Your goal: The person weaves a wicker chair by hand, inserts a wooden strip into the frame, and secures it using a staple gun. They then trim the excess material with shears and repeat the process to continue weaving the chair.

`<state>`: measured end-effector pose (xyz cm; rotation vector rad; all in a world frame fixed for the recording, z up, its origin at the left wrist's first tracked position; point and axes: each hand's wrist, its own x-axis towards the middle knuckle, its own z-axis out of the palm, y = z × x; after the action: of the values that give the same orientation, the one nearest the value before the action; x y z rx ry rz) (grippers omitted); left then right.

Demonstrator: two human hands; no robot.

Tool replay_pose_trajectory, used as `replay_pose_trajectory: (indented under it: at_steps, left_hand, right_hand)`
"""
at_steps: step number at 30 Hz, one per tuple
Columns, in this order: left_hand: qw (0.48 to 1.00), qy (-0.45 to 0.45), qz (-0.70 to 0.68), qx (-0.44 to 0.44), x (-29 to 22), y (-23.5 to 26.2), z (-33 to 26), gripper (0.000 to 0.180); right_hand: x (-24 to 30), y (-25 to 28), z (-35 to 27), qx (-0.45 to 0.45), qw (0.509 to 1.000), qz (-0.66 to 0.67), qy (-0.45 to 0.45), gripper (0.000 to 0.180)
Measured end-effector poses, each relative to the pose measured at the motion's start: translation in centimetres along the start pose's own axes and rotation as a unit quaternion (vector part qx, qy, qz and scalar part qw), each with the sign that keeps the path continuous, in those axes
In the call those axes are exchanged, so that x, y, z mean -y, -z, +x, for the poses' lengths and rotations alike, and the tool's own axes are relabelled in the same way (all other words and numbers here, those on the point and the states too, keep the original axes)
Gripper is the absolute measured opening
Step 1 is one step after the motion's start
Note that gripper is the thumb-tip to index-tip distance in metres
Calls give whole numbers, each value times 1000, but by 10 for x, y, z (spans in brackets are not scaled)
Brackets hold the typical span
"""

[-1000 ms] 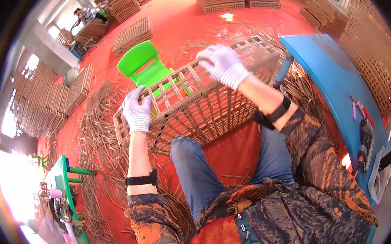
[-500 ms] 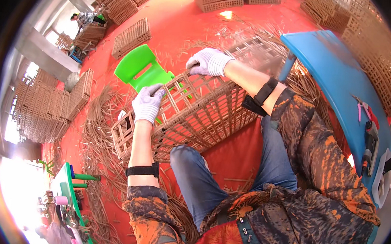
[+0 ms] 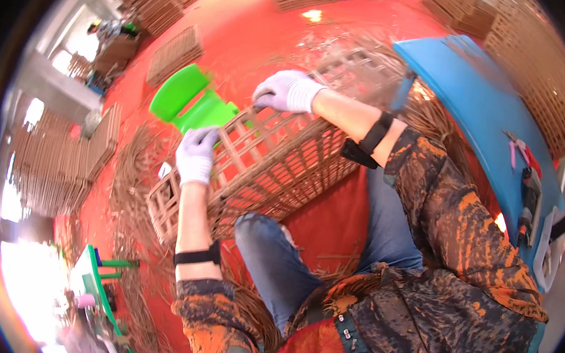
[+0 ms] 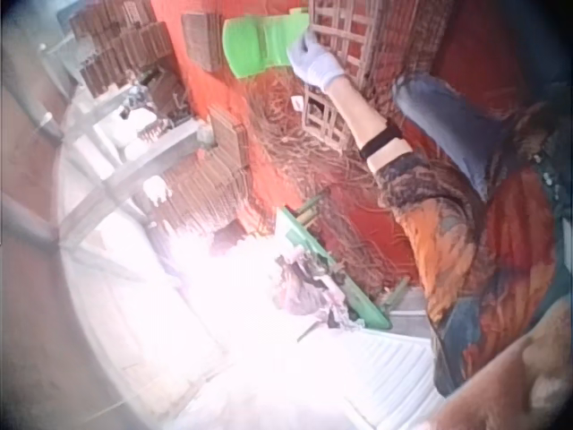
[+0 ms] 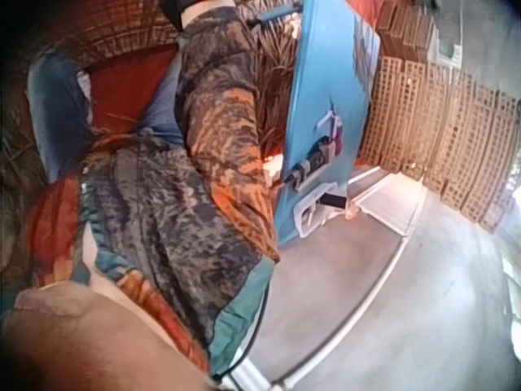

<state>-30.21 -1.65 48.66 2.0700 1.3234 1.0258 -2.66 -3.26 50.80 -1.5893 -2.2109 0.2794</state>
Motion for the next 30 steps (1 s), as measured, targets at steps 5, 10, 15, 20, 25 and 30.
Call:
replay_pose_trajectory:
  at_steps: [5, 10, 15, 20, 25, 30]
  left_hand:
    - [997, -24, 63, -28, 18, 33, -9, 15]
    - [999, 4, 48, -8, 7, 10, -4, 14]
    - [999, 1, 50, -13, 6, 4, -1, 13]
    - [998, -13, 62, -19, 17, 18, -3, 15]
    - [946, -182, 267, -10, 25, 22, -1, 21]
    - [945, -71, 317, 28, 4, 45, -20, 28]
  right_hand:
    - [-26, 50, -21, 20, 997, 8, -79, 31]
    - [-135, 87, -74, -57, 990, 41, -122, 31]
    - [-142, 86, -72, -68, 986, 77, -130, 26]
    - [-141, 78, -54, -69, 970, 171, -160, 22]
    - [-162, 81, -59, -51, 978, 157, -130, 29]
    - [-125, 88, -51, -5, 994, -80, -76, 28]
